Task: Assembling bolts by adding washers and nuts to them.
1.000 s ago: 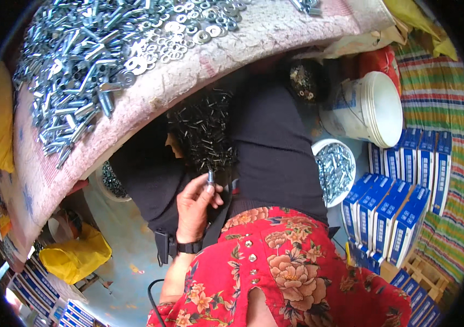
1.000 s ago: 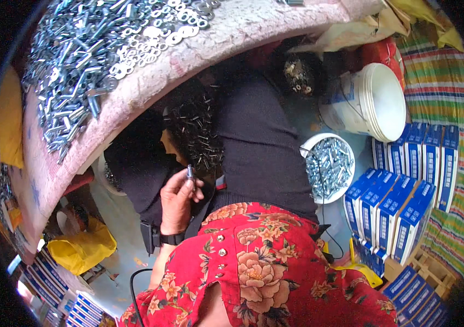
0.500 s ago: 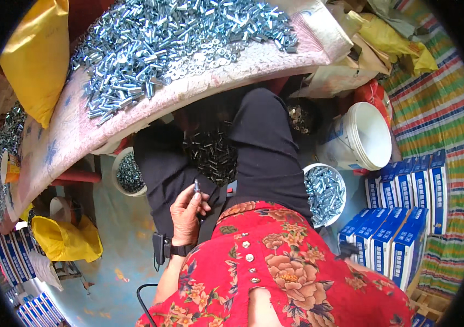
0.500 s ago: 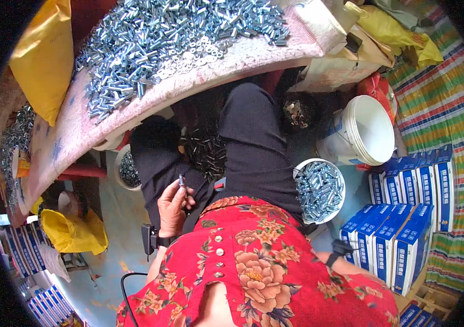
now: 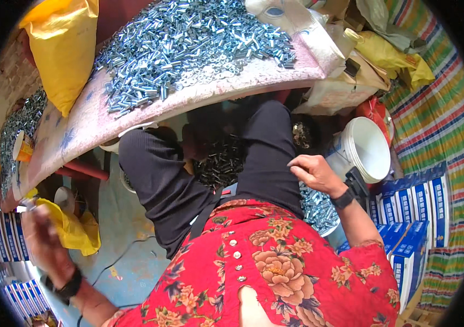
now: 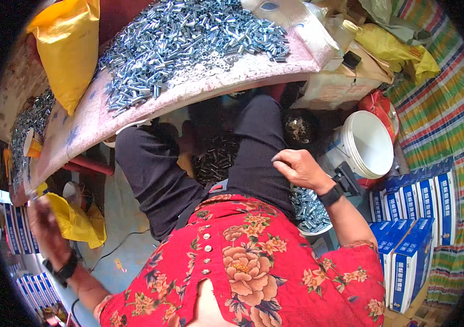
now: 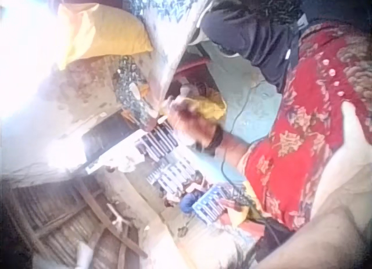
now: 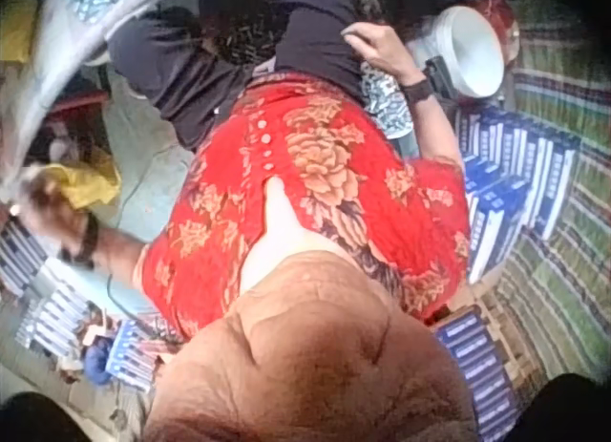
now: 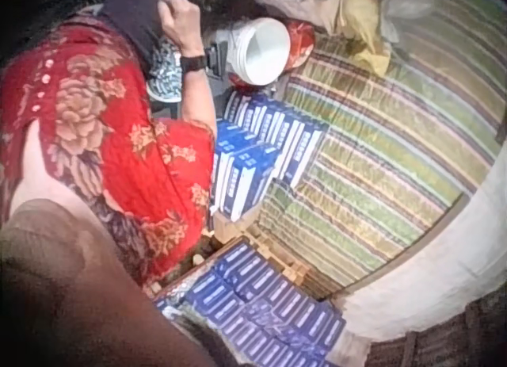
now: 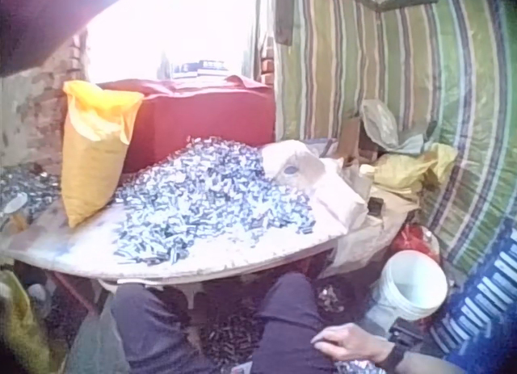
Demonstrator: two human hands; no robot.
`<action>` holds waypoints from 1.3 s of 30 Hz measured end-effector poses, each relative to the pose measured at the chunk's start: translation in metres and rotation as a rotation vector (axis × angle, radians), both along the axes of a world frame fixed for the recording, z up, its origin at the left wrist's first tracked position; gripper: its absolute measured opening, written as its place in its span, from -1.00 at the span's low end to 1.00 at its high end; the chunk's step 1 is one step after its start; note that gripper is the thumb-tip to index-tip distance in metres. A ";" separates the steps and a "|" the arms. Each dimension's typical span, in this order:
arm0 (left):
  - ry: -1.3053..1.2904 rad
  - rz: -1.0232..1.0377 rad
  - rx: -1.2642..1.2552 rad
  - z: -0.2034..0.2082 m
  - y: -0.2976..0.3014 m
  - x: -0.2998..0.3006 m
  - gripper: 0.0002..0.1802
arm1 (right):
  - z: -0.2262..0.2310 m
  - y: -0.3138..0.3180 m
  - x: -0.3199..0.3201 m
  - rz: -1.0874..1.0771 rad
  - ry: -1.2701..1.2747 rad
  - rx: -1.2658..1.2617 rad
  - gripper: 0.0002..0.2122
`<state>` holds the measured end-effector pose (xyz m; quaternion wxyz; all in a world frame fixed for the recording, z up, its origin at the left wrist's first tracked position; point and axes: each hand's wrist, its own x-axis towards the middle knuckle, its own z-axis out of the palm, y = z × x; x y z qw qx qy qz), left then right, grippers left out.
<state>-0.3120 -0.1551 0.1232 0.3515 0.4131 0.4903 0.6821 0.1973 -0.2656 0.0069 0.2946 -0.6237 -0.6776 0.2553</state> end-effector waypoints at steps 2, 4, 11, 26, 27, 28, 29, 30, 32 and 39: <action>0.172 -0.139 0.181 0.032 -0.017 -0.075 -0.65 | 0.003 0.017 -0.008 0.063 0.018 0.041 -0.86; -0.175 -0.001 0.378 0.046 -0.013 -0.140 -0.58 | 0.006 0.033 -0.009 0.098 0.030 0.101 -0.87; -1.076 -0.877 0.446 0.006 0.099 0.009 -0.69 | 0.012 0.139 -0.001 -0.052 0.249 0.150 -0.84; -0.661 -0.340 -0.804 -0.098 -0.043 0.039 -0.73 | -0.049 0.338 0.075 -0.551 -0.638 0.189 -0.76; -0.776 -0.185 -0.770 -0.105 -0.088 0.028 -0.79 | -0.046 0.339 0.071 -0.527 -0.643 0.166 -0.73; -0.856 -0.202 -0.619 -0.111 -0.120 0.030 -0.74 | -0.047 0.342 0.072 -0.497 -0.647 0.199 -0.73; -0.939 -0.157 -0.561 -0.118 -0.139 0.034 -0.71 | -0.048 0.344 0.075 -0.470 -0.652 0.233 -0.74; -0.918 -0.127 -0.634 -0.111 -0.133 0.051 -0.75 | -0.046 0.343 0.073 -0.459 -0.591 0.242 -0.75; -0.788 -0.272 -0.656 -0.109 -0.073 0.081 -0.72 | -0.049 0.337 0.086 -0.492 -0.537 0.275 -0.78; -0.077 -1.044 -0.476 -0.094 0.126 0.199 -0.74 | 0.017 0.269 0.009 -0.097 0.535 0.280 -0.87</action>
